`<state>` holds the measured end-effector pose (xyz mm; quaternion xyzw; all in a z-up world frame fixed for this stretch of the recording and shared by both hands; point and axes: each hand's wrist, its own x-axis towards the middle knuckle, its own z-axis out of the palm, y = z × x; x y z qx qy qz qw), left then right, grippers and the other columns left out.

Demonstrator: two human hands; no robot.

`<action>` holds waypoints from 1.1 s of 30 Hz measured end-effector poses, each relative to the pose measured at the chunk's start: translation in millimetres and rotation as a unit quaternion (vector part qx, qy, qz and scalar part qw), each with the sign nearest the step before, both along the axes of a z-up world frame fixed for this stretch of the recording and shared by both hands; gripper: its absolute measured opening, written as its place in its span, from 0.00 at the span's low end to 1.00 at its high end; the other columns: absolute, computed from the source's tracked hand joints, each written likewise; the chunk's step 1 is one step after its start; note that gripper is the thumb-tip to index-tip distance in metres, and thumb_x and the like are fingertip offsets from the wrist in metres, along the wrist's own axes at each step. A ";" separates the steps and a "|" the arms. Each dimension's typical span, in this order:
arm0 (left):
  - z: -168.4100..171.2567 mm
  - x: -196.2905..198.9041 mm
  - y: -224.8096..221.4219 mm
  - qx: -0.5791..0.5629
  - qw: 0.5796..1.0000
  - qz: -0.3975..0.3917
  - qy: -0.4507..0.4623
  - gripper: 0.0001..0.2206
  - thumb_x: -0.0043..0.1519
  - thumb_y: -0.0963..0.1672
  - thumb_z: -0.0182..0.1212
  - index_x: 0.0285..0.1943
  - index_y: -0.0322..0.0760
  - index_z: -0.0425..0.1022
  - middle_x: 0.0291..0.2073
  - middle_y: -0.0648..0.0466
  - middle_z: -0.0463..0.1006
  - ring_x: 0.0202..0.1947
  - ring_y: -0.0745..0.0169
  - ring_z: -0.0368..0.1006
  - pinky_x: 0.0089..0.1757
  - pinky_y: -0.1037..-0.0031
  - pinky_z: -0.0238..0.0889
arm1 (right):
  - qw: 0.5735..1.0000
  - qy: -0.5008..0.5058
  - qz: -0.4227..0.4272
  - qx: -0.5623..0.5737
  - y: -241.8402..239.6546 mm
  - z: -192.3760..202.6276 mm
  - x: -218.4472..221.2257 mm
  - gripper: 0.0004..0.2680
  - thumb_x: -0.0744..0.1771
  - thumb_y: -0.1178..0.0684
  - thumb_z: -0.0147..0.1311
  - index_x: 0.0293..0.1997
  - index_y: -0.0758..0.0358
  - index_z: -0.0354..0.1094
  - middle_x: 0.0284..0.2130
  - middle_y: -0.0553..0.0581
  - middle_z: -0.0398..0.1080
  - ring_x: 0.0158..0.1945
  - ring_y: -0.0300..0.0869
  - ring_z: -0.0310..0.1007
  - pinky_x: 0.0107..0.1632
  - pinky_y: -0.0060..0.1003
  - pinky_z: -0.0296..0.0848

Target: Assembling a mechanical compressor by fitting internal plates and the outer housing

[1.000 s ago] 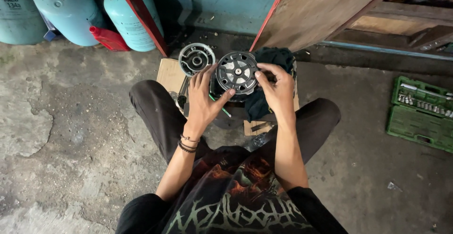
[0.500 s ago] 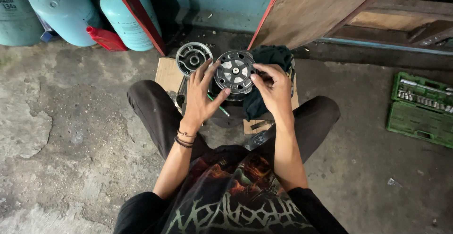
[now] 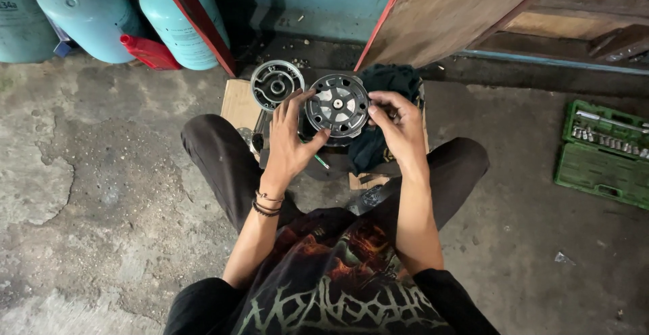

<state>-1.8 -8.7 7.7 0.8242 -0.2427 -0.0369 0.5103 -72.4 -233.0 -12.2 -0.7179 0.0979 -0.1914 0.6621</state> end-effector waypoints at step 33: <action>-22.8 11.2 62.1 -0.240 0.930 0.275 0.042 0.07 0.59 0.42 0.77 0.29 0.35 0.84 0.14 0.59 0.70 0.21 0.78 0.59 0.23 0.81 0.53 | 0.988 -0.056 -0.144 0.033 11.3 -5.7 -13.2 0.04 0.70 0.61 0.57 0.40 0.74 0.74 0.25 0.63 0.72 0.21 0.36 0.69 0.25 0.35 0.81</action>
